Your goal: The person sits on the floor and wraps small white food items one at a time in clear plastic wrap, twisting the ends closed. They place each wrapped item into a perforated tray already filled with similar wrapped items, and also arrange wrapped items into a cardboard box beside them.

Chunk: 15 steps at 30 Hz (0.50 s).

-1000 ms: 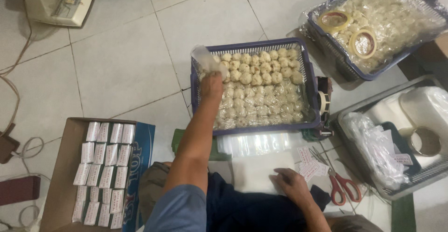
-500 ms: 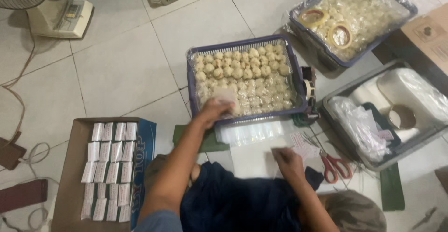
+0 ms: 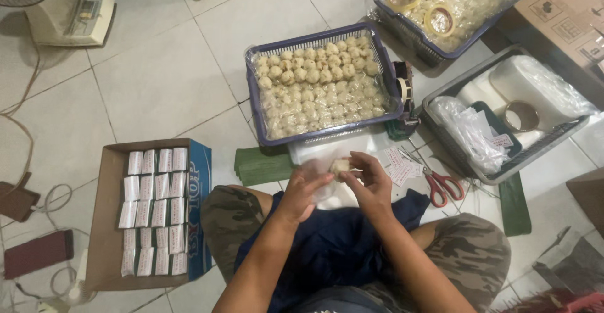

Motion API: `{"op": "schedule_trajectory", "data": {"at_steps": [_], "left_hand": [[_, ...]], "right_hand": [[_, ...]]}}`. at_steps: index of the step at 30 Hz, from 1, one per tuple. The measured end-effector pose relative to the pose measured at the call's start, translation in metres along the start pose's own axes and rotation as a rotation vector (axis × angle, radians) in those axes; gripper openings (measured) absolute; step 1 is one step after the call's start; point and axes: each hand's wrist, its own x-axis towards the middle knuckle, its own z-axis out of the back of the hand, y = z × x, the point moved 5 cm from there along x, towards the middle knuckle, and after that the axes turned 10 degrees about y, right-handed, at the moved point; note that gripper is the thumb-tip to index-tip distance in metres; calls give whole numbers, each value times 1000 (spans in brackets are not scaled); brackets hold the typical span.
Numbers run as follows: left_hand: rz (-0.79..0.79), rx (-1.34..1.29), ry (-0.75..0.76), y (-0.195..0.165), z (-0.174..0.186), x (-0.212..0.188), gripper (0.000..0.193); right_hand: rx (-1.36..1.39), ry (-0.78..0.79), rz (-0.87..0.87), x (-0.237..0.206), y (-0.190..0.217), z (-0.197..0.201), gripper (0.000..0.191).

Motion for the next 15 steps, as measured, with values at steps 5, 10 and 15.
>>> {"op": "schedule_trajectory", "data": {"at_steps": [5,10,15], "left_hand": [[-126,-121,126,-24,-36,-10,58],[-302,438,51,-33,-52,-12,81],[-441,455,-89,-33,-52,-17,61]], "right_hand": [[-191,-11,172,-10,24,-12,33],[-480,-7,84,-13,45,-28,24],[-19,354,175,-11,65,-42,35]]}}
